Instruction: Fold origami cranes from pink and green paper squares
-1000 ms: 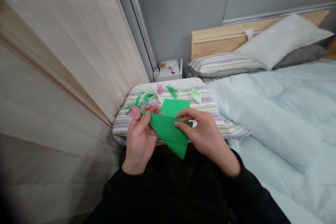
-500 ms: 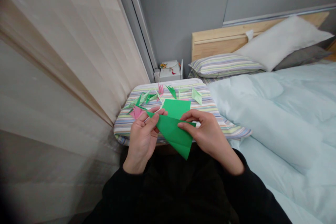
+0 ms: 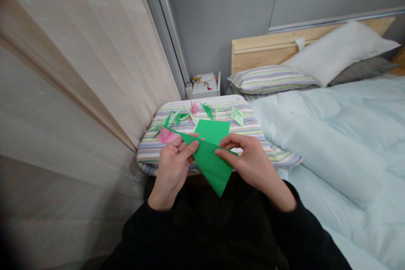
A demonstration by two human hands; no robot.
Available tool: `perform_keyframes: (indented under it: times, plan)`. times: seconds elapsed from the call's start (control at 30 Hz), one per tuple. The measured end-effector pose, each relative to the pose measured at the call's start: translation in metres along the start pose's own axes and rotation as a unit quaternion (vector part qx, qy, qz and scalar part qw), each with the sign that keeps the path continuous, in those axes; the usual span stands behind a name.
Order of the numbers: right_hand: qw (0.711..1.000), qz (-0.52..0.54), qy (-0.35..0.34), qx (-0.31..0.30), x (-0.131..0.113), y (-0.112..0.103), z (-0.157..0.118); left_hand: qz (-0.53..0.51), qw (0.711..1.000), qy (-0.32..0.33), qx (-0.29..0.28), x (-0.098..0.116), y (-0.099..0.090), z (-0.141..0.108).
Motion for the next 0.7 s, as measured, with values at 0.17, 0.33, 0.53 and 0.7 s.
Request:
perform_keyframes:
  times: [0.17, 0.33, 0.53, 0.7]
  plan:
    - [0.998, -0.036, -0.046, -0.008, -0.014, 0.004, 0.008, 0.155, 0.985, -0.002, -0.076, 0.008, 0.005, -0.002]
    - [0.997, 0.013, -0.058, -0.051, -0.023, 0.015, 0.016, 0.213, 0.965, -0.037, -0.15, 0.012, 0.015, -0.011]
    - [0.998, 0.028, -0.049, -0.032, -0.023, 0.016, 0.012, 0.244, 0.95, -0.051, -0.186, 0.011, 0.014, -0.013]
    - [0.999, 0.03, -0.037, 0.012, -0.021, 0.017, 0.009, 0.266, 0.941, -0.062, -0.201, 0.01, 0.014, -0.013]
Point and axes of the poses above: each hand's wrist, its own z-axis towards the middle knuckle, its own y-axis out of the palm, x = y × z, the point moved 3 cm from there along z, towards the middle knuckle
